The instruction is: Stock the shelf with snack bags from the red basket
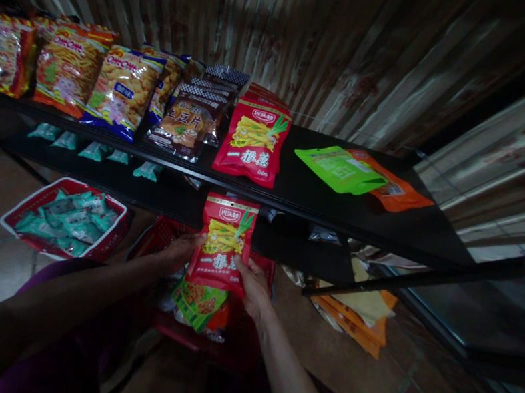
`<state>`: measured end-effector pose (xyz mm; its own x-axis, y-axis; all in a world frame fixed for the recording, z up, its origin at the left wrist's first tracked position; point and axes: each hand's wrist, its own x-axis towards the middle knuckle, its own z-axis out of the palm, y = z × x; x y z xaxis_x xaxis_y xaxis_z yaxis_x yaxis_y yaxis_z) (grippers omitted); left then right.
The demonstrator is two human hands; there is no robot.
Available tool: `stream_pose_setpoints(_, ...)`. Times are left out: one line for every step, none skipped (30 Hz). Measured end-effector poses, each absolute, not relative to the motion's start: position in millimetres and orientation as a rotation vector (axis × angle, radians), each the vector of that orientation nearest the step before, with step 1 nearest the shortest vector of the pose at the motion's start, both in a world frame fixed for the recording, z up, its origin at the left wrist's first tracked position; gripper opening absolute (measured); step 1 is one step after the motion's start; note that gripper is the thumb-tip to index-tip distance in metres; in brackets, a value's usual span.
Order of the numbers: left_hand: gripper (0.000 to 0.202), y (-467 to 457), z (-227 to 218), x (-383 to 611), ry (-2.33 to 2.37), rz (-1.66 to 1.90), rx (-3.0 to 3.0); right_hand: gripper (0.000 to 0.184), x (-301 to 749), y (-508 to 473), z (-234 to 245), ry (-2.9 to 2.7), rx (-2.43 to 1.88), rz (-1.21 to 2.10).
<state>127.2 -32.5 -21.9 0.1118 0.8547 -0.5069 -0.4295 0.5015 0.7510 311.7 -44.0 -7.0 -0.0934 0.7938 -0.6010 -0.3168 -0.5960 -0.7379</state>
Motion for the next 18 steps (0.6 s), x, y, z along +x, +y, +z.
stream_pose_setpoints(0.037, -32, -23, 127, 1.104, 0.999, 0.488, 0.029, 312, -44, -7, -0.555, -1.382, 1.8)
stream_pose_setpoints(0.036, -31, -24, 127, 1.109, 1.003, 0.493, 0.029, 312, -45, -6, -0.557, -1.377, 1.807)
stream_pose_setpoints(0.036, -30, -26, 126, 1.11, 1.01, 0.494, 0.03, 312, -45, -6, -0.558, -1.375, 1.812)
stream_pose_setpoints(0.037, -29, -27, 125, 1.111, 1.019, 0.494, 0.031, 312, -46, -5, -0.559, -1.375, 1.813)
stream_pose_setpoints(0.037, -28, -28, 124, 1.114, 1.032, 0.494, 0.031, 313, -47, -5, -0.559, -1.376, 1.815)
stream_pose_setpoints(0.037, -27, -30, 123, 1.12, 1.045, 0.494, 0.031, 313, -49, -5, -0.559, -1.374, 1.819)
stream_pose_setpoints(0.036, -27, -31, 121, 1.136, 1.059, 0.497, 0.03, 314, -50, -6, -0.56, -1.363, 1.833)
stream_pose_setpoints(0.035, -26, -33, 120, 1.159, 1.073, 0.503, 0.03, 315, -52, -7, -0.562, -1.345, 1.857)
stream_pose_setpoints(0.034, -25, -34, 119, 1.181, 1.083, 0.509, 0.03, 315, -53, -9, -0.558, -1.325, 1.884)
stream_pose_setpoints(0.033, -25, -36, 118, 1.2, 1.088, 0.515, 0.03, 315, -55, -10, -0.543, -1.314, 1.905)
stream_pose_setpoints(0.033, -25, -37, 118, 1.216, 1.09, 0.518, 0.03, 315, -57, -12, -0.515, -1.314, 1.917)
stream_pose_setpoints(0.033, -25, -38, 118, 1.228, 1.09, 0.52, 0.029, 314, -58, -14, -0.477, -1.321, 1.922)
stream_pose_setpoints(0.034, -25, -39, 118, 1.232, 1.087, 0.519, 0.027, 313, -59, -16, -0.435, -1.33, 1.922)
stream_pose_setpoints(0.035, -26, -40, 119, 1.227, 1.083, 0.511, 0.025, 312, -60, -17, -0.393, -1.336, 1.923)
stream_pose_setpoints(0.036, -26, -40, 120, 1.221, 1.078, 0.501, 0.022, 311, -61, -19, -0.356, -1.339, 1.926)
stream_pose_setpoints(0.038, -26, -40, 121, 1.216, 1.074, 0.489, 0.019, 310, -62, -20, -0.329, -1.336, 1.935)
stream_pose_setpoints(0.039, -26, -39, 122, 1.211, 1.071, 0.478, 0.017, 309, -62, -22, -0.315, -1.329, 1.947)
stream_pose_setpoints(0.039, -26, -39, 123, 1.209, 1.071, 0.47, 0.015, 308, -63, -23, -0.314, -1.325, 1.961)
